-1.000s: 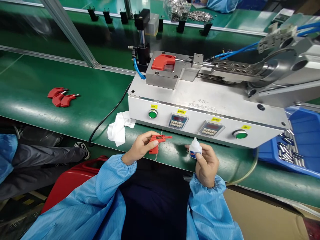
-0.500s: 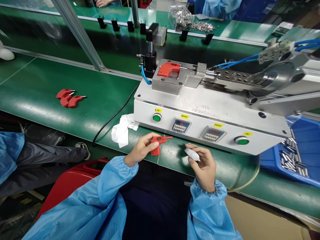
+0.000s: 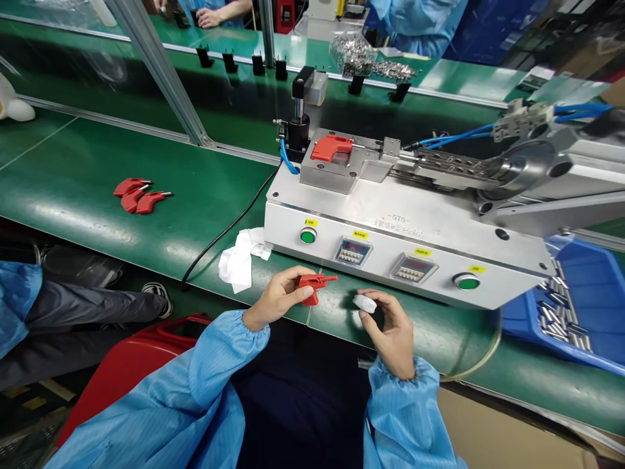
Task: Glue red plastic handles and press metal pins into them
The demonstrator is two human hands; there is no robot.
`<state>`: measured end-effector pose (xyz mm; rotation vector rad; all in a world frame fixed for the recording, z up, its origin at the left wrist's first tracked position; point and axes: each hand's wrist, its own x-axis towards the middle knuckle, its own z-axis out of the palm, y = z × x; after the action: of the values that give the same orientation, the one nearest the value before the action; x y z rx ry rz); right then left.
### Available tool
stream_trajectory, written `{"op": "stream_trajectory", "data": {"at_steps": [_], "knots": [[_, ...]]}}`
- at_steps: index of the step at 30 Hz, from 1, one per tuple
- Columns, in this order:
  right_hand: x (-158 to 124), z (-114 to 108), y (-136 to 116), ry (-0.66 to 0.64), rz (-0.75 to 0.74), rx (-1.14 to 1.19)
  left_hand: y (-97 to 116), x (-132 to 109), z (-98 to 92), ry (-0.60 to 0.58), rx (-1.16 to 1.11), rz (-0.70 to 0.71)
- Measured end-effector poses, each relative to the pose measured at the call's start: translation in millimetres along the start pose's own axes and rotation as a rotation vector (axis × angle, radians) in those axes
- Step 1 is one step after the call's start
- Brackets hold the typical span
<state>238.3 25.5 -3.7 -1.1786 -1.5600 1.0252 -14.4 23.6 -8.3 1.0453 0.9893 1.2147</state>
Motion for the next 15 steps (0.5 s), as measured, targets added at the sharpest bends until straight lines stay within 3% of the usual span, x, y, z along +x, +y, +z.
{"op": "stream_trajectory", "data": {"at_steps": [11, 15], "knots": [[-22.0, 11.8, -4.2, 0.061, -0.093, -0.371, -4.9, -17.3, -5.5, 0.065, -0.014, -0.219], [-38.9, -13.6, -18.5, 0.075, -0.085, -0.445, -9.6, -19.5, -8.8, 0.09, -0.01, -0.279]]}}
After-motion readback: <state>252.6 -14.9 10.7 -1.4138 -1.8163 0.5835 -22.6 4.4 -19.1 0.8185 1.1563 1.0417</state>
